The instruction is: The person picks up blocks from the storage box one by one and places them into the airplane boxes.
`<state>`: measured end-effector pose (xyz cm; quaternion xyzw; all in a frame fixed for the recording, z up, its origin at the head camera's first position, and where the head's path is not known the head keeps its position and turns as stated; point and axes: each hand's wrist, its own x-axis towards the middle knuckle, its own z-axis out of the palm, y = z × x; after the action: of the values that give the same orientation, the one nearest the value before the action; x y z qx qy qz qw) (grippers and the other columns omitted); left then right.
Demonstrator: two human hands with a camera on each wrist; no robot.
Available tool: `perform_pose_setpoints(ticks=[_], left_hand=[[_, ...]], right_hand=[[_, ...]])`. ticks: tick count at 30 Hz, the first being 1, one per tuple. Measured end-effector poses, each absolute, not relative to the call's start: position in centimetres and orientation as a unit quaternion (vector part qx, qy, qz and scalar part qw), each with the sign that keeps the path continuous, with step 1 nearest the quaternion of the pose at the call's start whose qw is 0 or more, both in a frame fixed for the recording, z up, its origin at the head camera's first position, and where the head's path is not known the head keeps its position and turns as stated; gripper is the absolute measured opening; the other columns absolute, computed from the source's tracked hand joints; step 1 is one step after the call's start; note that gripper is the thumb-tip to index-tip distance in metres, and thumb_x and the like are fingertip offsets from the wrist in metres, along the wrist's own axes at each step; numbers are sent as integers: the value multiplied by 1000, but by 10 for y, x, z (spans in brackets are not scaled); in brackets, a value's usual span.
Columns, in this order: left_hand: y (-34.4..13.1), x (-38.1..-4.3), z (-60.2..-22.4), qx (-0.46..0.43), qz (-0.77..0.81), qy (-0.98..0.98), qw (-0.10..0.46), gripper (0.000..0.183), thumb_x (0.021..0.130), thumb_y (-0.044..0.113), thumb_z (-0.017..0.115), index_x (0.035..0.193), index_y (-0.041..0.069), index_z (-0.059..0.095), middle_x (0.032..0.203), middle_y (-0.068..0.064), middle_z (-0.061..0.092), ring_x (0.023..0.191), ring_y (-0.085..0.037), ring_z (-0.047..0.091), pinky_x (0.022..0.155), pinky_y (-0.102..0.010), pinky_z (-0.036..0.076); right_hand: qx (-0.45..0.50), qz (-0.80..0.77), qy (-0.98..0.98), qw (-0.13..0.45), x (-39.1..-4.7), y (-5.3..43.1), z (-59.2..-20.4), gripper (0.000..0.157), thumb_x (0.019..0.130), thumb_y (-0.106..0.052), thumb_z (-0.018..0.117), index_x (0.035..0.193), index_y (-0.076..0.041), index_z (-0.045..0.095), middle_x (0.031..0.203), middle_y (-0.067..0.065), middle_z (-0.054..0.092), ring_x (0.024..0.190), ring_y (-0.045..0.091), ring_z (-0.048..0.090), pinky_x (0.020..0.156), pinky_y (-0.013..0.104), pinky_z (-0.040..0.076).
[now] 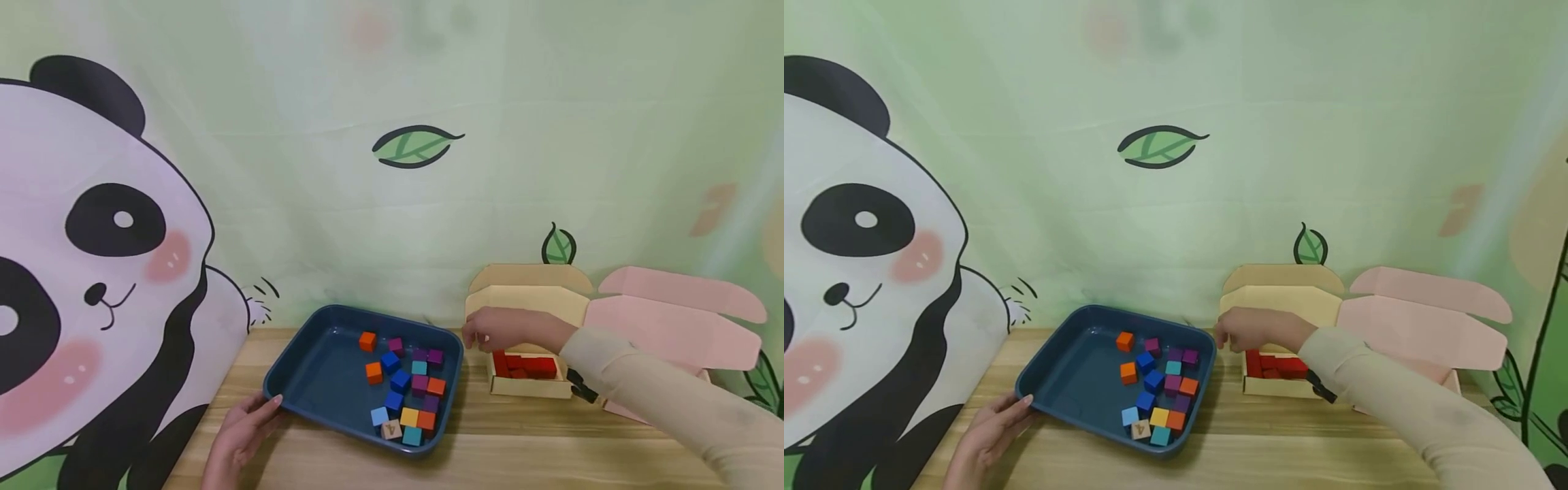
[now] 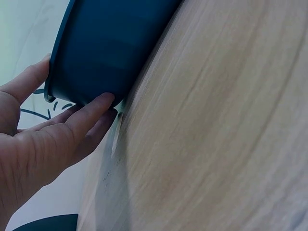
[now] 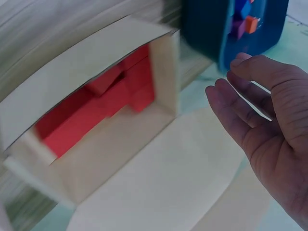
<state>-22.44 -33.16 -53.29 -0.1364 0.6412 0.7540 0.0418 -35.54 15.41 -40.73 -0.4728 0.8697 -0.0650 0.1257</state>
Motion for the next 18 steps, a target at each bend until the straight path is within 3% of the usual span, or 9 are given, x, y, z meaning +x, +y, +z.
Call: perform_pose_setpoints(ticks=[9, 18], left_hand=[[-330, -225, -533, -135, 755, 641, 40, 72, 102, 4, 59, 153, -18, 14, 156, -40, 23, 113, -16, 60, 108, -40, 49], [-332, -226, -532, -135, 760, 634, 42, 73, 102, 4, 60, 154, -18, 12, 157, -39, 21, 115, -18, 59, 108, -41, 49]], right_hand=[[-467, -29, 875, 128, -352, 101, -414, 14, 92, -6, 73, 105, -11, 72, 103, 4, 69, 87, 14, 57, 81, 25, 57], [-406, 17, 909, 91, -356, 62, -436, 16, 90, -7, 77, 105, -6, 74, 100, 6, 73, 87, 18, 63, 84, 31, 59]])
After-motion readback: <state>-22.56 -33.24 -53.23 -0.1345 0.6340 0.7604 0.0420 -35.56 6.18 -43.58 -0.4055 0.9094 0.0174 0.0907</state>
